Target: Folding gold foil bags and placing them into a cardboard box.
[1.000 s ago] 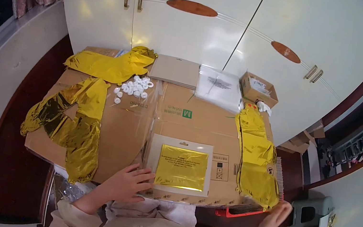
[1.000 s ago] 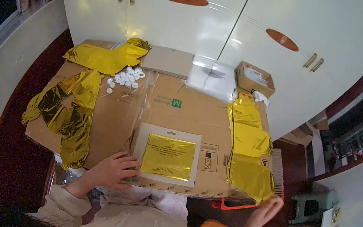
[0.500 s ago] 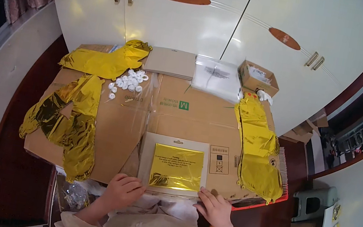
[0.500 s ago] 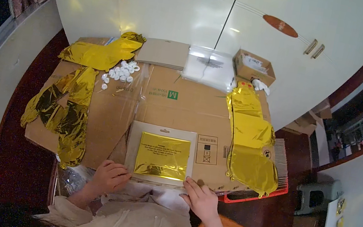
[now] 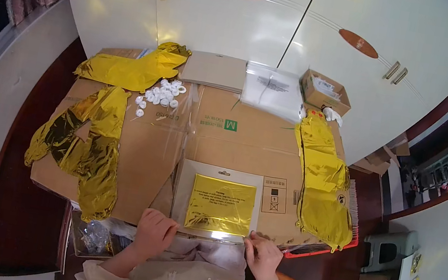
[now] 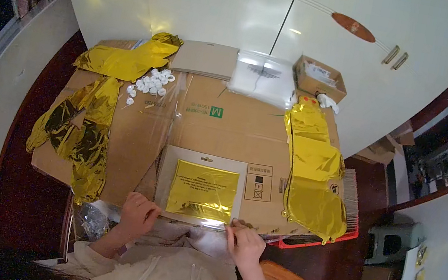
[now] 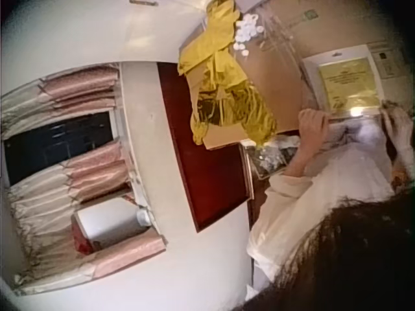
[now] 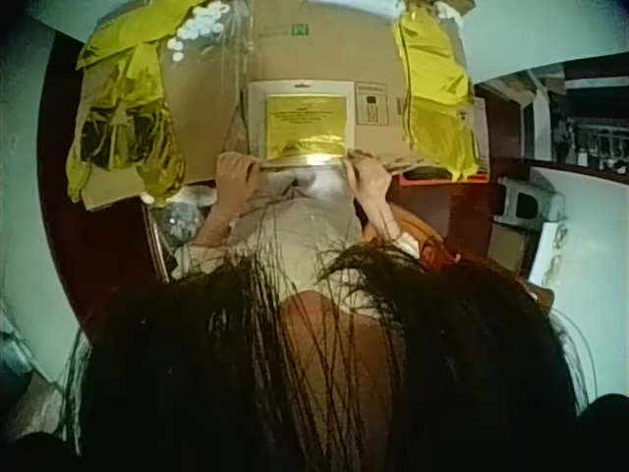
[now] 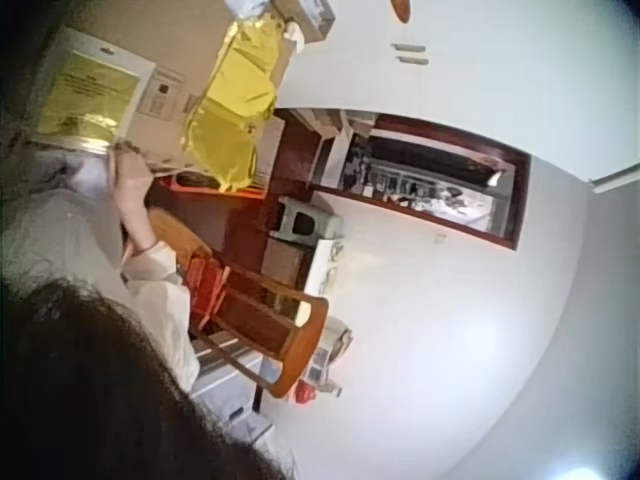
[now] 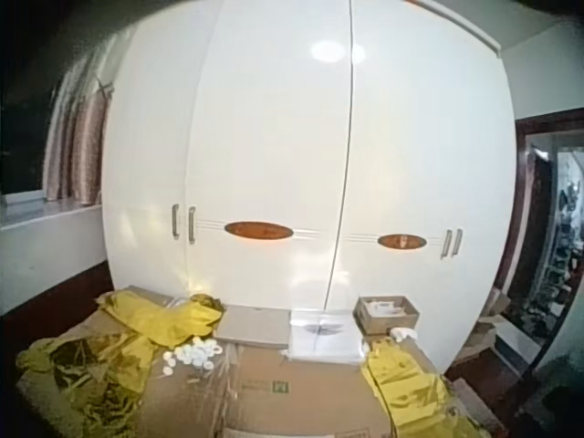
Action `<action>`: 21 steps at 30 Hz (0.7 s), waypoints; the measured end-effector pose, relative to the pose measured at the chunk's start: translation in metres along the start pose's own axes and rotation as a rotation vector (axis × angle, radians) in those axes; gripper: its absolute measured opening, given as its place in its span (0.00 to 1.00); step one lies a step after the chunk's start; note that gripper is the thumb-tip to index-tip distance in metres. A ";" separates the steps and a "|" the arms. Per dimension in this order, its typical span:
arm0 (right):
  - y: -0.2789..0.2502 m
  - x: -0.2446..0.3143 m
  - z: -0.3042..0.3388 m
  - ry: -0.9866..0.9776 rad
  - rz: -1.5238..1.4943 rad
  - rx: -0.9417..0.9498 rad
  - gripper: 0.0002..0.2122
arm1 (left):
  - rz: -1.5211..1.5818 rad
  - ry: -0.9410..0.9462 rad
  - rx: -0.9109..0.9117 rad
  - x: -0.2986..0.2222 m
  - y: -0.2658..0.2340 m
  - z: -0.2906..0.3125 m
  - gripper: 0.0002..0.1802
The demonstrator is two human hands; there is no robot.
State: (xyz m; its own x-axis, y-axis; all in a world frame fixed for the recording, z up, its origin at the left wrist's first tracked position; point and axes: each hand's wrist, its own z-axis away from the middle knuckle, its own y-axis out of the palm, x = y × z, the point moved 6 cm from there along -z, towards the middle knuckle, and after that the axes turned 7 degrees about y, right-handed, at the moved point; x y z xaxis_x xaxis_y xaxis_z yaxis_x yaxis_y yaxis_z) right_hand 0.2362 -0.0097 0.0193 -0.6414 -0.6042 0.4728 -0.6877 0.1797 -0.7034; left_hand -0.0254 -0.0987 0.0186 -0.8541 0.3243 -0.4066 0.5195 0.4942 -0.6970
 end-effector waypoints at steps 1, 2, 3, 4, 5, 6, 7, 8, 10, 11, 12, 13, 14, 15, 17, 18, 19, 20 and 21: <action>0.001 0.001 -0.001 0.007 0.009 0.000 0.07 | 0.015 -0.016 -0.006 0.001 0.001 -0.001 0.07; 0.002 0.001 -0.001 0.015 0.017 0.000 0.07 | 0.007 -0.033 -0.008 0.001 0.001 -0.002 0.07; 0.001 0.002 -0.002 0.022 0.029 -0.001 0.07 | 0.003 -0.048 -0.011 -0.001 0.001 -0.003 0.07; 0.003 -0.001 0.000 0.063 0.024 0.010 0.07 | -0.002 -0.064 -0.013 -0.002 0.002 -0.004 0.07; 0.005 -0.005 0.002 0.104 0.019 0.022 0.07 | -0.022 -0.076 -0.006 -0.002 0.003 -0.004 0.07; 0.007 -0.008 0.002 0.142 0.013 0.030 0.07 | -0.043 -0.087 -0.003 -0.002 0.004 -0.005 0.07; 0.007 -0.009 0.002 0.195 0.060 0.043 0.07 | -0.065 -0.098 0.000 -0.002 0.004 -0.005 0.08; 0.007 -0.010 0.002 0.248 0.107 0.056 0.08 | -0.096 -0.137 0.014 0.000 0.006 -0.004 0.08; 0.004 -0.005 0.001 0.253 0.181 0.072 0.10 | -0.157 -0.216 0.042 0.005 0.009 -0.002 0.08; 0.003 0.001 -0.001 0.201 0.204 0.081 0.12 | -0.202 -0.176 0.016 0.005 0.007 -0.003 0.08; 0.002 0.005 -0.003 0.151 0.230 0.083 0.13 | -0.243 -0.129 -0.012 0.004 0.005 -0.009 0.08; 0.001 0.009 -0.003 0.102 0.241 0.070 0.15 | -0.285 -0.081 -0.040 0.000 0.001 -0.015 0.08; 0.000 0.014 -0.002 0.053 0.253 0.058 0.17 | -0.303 -0.042 -0.052 -0.007 -0.002 -0.017 0.08; -0.001 0.018 0.000 0.003 0.264 0.045 0.19 | -0.321 -0.004 -0.065 -0.017 -0.008 -0.018 0.08; 0.005 0.032 0.003 -0.115 0.235 0.113 0.22 | -0.289 0.092 0.044 -0.042 -0.005 -0.027 0.14; 0.007 0.047 0.003 -0.144 0.233 0.193 0.22 | -0.227 0.151 0.170 -0.056 0.007 -0.028 0.19; 0.011 0.058 0.003 -0.175 0.227 0.276 0.22 | -0.168 0.205 0.297 -0.067 0.018 -0.026 0.23; 0.018 0.060 0.005 -0.211 0.279 0.297 0.24 | -0.165 0.208 0.325 -0.069 0.025 -0.020 0.28; 0.022 0.053 0.007 -0.180 0.286 0.282 0.24 | -0.165 0.215 0.344 -0.068 0.036 -0.014 0.32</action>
State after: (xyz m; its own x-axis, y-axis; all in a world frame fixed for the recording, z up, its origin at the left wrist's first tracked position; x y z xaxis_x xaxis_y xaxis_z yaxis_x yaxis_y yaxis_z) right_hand 0.1892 -0.0435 0.0249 -0.7057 -0.6913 0.1552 -0.3554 0.1559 -0.9216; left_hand 0.0517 -0.0915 0.0295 -0.8813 0.4420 -0.1671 0.3073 0.2675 -0.9132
